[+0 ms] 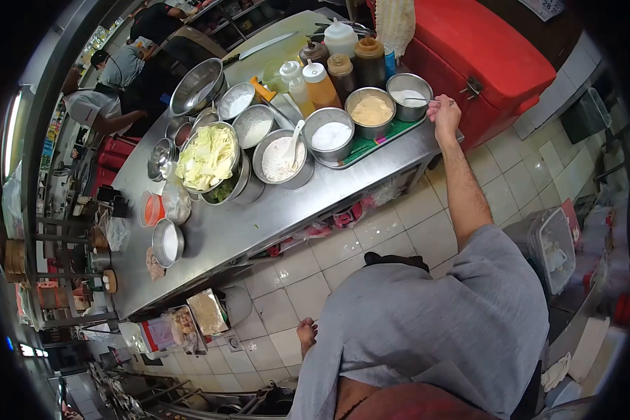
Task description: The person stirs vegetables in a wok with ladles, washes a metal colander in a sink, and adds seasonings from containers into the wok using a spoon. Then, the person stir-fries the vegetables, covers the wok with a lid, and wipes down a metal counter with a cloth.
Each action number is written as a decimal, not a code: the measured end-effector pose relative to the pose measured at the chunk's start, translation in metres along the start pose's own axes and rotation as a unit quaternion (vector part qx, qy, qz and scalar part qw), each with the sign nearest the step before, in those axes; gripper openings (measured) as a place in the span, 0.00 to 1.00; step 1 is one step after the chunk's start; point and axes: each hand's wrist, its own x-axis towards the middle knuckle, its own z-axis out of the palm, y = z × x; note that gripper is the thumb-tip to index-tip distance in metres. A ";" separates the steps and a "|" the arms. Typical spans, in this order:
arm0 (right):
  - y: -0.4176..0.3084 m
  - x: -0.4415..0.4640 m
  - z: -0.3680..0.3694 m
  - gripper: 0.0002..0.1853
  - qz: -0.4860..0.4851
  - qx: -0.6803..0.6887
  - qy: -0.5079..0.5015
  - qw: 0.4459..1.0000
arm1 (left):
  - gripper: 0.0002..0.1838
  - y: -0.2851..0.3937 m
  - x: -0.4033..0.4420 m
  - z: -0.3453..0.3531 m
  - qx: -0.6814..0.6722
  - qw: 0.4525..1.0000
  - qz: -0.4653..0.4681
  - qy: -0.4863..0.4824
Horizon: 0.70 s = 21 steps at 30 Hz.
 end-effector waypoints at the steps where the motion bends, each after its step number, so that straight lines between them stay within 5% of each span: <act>1: -0.004 0.001 -0.003 0.13 -0.014 0.007 0.010 1.000 | 0.07 0.000 -0.001 0.001 -0.002 1.000 0.001 -0.001; 21: -0.081 -0.037 -0.016 0.12 -0.079 0.073 -0.073 0.991 | 0.05 -0.023 0.006 -0.017 0.019 0.999 -0.045 0.003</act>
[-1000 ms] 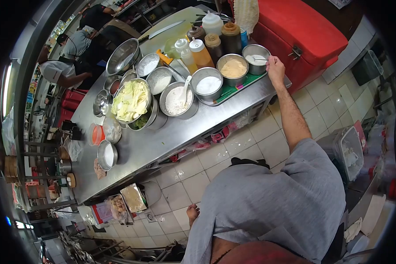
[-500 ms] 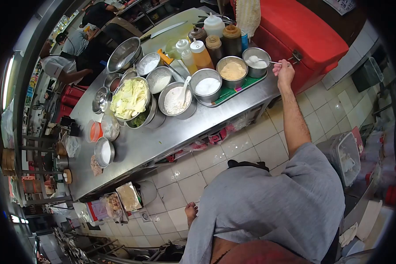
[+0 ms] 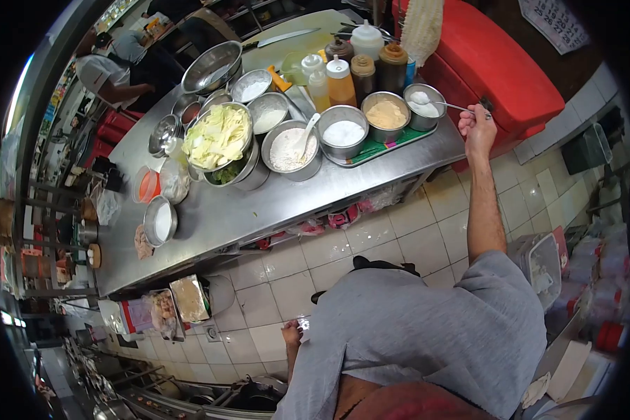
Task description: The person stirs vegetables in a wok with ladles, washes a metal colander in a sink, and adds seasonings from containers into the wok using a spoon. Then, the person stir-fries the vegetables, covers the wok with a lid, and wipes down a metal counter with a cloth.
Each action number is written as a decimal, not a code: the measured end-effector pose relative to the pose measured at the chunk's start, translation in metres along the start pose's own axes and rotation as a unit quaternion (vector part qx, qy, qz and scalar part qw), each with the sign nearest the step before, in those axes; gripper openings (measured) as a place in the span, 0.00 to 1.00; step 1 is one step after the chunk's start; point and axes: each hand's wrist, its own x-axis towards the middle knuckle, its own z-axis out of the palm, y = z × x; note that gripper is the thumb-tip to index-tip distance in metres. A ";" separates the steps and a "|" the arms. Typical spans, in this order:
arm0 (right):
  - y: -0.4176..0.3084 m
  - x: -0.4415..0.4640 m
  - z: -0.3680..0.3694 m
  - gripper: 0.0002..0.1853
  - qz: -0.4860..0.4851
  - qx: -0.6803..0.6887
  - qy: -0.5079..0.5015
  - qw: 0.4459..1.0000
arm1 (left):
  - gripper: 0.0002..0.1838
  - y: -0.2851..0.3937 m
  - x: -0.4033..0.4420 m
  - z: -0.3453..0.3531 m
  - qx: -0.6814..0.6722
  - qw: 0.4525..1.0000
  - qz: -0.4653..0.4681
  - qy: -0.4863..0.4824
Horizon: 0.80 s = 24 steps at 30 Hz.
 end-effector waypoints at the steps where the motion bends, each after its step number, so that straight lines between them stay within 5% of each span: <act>1: -0.009 -0.007 0.006 0.12 -0.001 0.009 -0.020 1.000 | 0.05 -0.004 0.004 -0.005 0.004 1.000 -0.003 -0.014; 14: -0.054 -0.207 0.182 0.13 0.101 0.087 -0.325 0.936 | 0.10 -0.111 0.012 -0.078 -0.170 0.980 -0.082 0.064; 18: -0.043 -0.330 0.263 0.12 0.152 0.126 -0.440 0.876 | 0.11 -0.174 0.009 -0.133 -0.252 0.962 -0.057 0.083; 24: -0.035 -0.557 0.383 0.12 0.265 0.156 -0.581 0.753 | 0.14 -0.242 -0.031 -0.201 -0.350 0.901 -0.077 0.245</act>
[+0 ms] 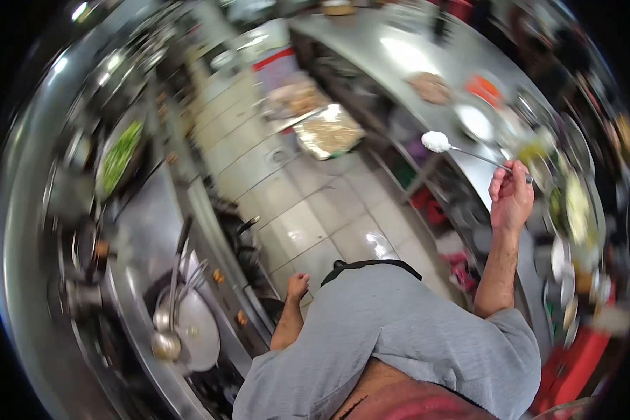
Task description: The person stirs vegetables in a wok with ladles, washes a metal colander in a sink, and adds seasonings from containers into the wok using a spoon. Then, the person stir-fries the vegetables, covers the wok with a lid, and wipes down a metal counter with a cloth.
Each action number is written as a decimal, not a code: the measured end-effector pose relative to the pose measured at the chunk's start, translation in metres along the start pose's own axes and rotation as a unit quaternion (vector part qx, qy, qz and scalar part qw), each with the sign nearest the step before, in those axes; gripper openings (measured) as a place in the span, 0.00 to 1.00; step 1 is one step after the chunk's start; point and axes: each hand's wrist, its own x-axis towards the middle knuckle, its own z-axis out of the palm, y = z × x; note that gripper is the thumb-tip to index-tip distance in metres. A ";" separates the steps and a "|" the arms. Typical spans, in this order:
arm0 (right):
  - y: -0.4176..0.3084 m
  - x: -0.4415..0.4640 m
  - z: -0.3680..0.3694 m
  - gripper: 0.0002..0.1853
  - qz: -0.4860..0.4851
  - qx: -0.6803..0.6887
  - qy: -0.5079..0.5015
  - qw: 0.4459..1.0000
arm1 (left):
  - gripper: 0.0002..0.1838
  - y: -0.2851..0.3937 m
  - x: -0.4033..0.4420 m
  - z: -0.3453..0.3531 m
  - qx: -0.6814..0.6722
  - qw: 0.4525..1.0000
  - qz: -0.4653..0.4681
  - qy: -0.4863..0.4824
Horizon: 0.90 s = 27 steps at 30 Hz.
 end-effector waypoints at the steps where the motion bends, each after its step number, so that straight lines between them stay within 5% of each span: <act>1: 0.022 0.011 0.039 0.12 0.020 0.012 -0.043 0.999 | 0.14 -0.002 0.001 -0.013 -0.007 1.000 0.020 0.019; 11: 0.251 0.017 0.432 0.11 0.221 0.140 -0.369 0.892 | 0.13 -0.074 -0.034 -0.058 -0.172 0.941 -0.051 0.286; 13: 0.296 0.001 0.514 0.10 0.262 0.162 -0.397 0.865 | 0.12 -0.095 -0.045 -0.051 -0.114 0.931 -0.041 0.343; 15: 0.335 -0.018 0.595 0.09 0.285 0.186 -0.427 0.838 | 0.10 -0.092 -0.056 -0.041 -0.192 0.901 -0.152 0.359; 16: 0.355 -0.026 0.636 0.08 0.290 0.196 -0.443 0.826 | 0.11 -0.103 -0.057 -0.029 -0.240 0.886 -0.066 0.392; 18: 0.393 -0.038 0.720 0.08 0.289 0.187 -0.462 0.817 | 0.12 -0.135 -0.031 0.002 -0.344 0.833 -0.189 0.389; 19: 0.415 -0.038 0.763 0.08 0.295 0.192 -0.468 0.811 | 0.11 -0.125 -0.032 0.007 -0.284 0.861 -0.162 0.388; 20: 0.438 -0.038 0.804 0.09 0.262 0.173 -0.462 0.830 | 0.11 -0.111 -0.031 0.008 -0.070 0.913 -0.095 0.390; 21: 0.458 -0.042 0.844 0.09 0.229 0.156 -0.454 0.847 | 0.10 -0.095 -0.025 0.007 0.116 0.907 -0.040 0.403; 23: 0.494 -0.055 0.905 0.11 0.224 0.125 -0.465 0.847 | 0.10 -0.069 0.000 0.006 0.235 0.863 0.007 0.447; 25: 0.521 -0.063 0.953 0.12 0.218 0.089 -0.473 0.849 | 0.08 -0.044 0.031 0.002 -0.132 0.889 -0.025 0.438; 26: 0.533 -0.065 0.974 0.13 0.210 0.079 -0.468 0.855 | 0.07 -0.033 0.044 0.005 -0.479 0.794 -0.046 0.371; 27: 0.543 -0.068 0.986 0.14 0.203 0.068 -0.462 0.861 | 0.06 -0.003 0.051 -0.006 -0.566 0.687 -0.241 0.387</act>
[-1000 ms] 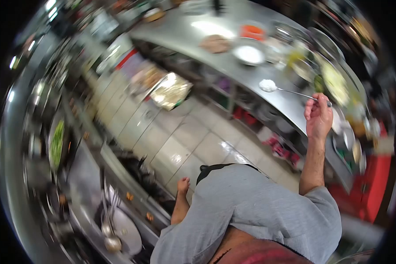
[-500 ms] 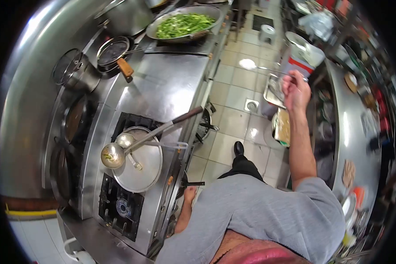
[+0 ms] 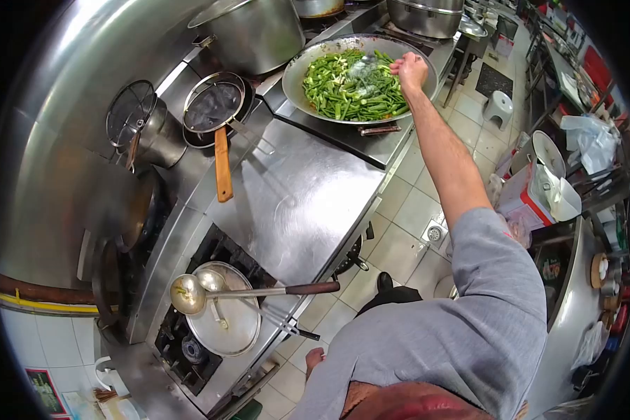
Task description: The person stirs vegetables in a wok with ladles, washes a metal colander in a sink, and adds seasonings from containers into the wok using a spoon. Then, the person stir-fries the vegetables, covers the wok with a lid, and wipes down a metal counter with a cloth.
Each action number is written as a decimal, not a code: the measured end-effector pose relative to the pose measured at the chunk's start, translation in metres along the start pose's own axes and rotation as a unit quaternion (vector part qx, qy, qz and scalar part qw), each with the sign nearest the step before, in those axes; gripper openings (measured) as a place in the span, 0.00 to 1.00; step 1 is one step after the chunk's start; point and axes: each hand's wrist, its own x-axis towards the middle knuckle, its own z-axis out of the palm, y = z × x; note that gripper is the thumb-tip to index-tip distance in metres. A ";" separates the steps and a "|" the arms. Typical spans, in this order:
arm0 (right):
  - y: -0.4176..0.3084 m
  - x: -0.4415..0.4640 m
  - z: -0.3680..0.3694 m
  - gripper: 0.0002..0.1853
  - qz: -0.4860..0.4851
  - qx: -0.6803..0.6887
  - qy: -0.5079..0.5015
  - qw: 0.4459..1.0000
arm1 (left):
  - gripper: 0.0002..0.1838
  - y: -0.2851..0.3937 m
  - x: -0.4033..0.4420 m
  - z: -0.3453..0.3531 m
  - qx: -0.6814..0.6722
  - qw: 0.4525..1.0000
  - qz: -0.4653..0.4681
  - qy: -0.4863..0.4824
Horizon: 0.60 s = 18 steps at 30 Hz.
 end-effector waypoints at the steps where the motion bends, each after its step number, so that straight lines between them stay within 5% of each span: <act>1: 0.004 0.006 0.005 0.14 0.005 0.001 0.001 1.000 | 0.06 0.034 -0.026 0.010 0.002 1.000 -0.001 0.005; 5: -0.007 0.023 0.020 0.15 -0.036 -0.129 -0.110 0.985 | 0.08 0.087 -0.061 0.019 0.072 0.996 0.058 0.020; 10: -0.042 -0.006 -0.015 0.10 -0.329 -0.229 -0.123 0.908 | 0.08 0.083 -0.043 -0.006 -0.019 0.999 0.020 0.019; 13: -0.040 -0.052 -0.071 0.09 -0.507 -0.272 -0.117 0.810 | 0.04 0.035 0.014 -0.024 0.094 0.985 0.134 -0.054; 15: -0.017 -0.089 -0.113 0.08 -0.487 -0.346 -0.181 0.782 | 0.02 0.031 0.031 -0.030 0.367 0.816 0.433 -0.111; 16: -0.006 -0.101 -0.127 0.08 -0.489 -0.354 -0.170 0.779 | 0.06 0.039 0.041 -0.040 0.552 0.640 0.518 -0.133; 17: 0.000 -0.115 -0.138 0.09 -0.417 -0.395 -0.220 0.788 | 0.06 0.035 0.051 -0.039 0.555 0.630 0.525 -0.141; 18: -0.002 -0.128 -0.147 0.10 -0.341 -0.431 -0.267 0.792 | 0.08 0.028 0.061 -0.033 0.404 0.821 0.384 -0.121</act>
